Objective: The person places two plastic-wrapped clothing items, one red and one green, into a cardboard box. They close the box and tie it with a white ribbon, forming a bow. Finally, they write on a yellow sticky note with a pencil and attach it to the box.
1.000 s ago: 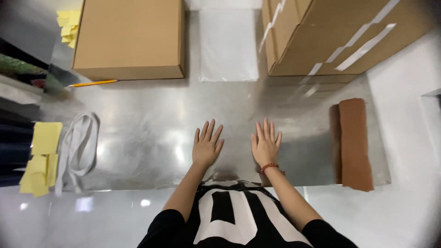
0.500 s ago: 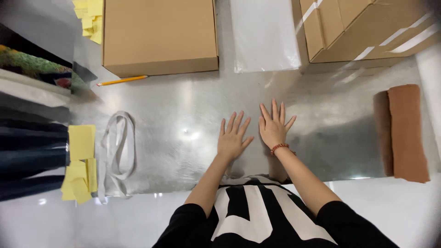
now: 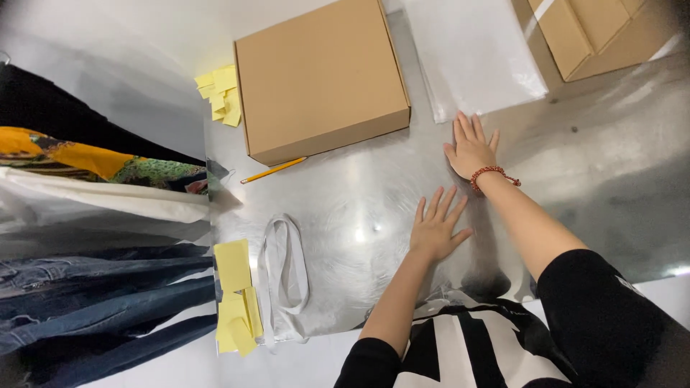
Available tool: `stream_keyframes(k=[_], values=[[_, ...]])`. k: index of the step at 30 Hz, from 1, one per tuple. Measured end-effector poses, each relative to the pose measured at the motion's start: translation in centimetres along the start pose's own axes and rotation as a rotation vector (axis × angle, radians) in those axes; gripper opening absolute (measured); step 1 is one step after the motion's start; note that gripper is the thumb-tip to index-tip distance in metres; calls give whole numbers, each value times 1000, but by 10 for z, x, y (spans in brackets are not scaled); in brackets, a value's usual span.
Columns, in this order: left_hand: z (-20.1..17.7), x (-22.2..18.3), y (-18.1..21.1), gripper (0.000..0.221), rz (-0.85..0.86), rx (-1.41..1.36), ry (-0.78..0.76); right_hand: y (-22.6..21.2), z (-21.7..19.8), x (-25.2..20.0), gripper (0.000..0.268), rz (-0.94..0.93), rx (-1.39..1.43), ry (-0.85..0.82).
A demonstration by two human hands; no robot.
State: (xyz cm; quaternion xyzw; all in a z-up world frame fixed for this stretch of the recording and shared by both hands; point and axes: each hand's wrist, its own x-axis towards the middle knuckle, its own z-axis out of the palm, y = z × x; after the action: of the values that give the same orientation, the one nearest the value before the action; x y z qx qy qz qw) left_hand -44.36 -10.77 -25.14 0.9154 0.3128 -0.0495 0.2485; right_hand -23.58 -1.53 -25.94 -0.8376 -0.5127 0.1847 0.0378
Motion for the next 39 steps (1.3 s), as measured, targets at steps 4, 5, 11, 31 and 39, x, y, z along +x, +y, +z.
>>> stream_keyframes(k=[4, 5, 11, 31, 39], values=[[-17, -4, 5, 78, -2, -45, -9, 15, -8, -45, 76, -62, 69, 73], [-18, -8, 4, 78, 7, -41, -19, 16, -8, -62, 76, -50, 75, 73], [-21, -7, 5, 79, -17, -88, -11, 43, 4, -141, 75, 3, 262, 153], [72, 41, 151, 96, -770, -537, 771, 321, -111, -389, 44, -196, 1830, 355], [132, 56, 176, 61, -747, -114, 619, 368, -142, -437, 53, 43, 1830, 372]])
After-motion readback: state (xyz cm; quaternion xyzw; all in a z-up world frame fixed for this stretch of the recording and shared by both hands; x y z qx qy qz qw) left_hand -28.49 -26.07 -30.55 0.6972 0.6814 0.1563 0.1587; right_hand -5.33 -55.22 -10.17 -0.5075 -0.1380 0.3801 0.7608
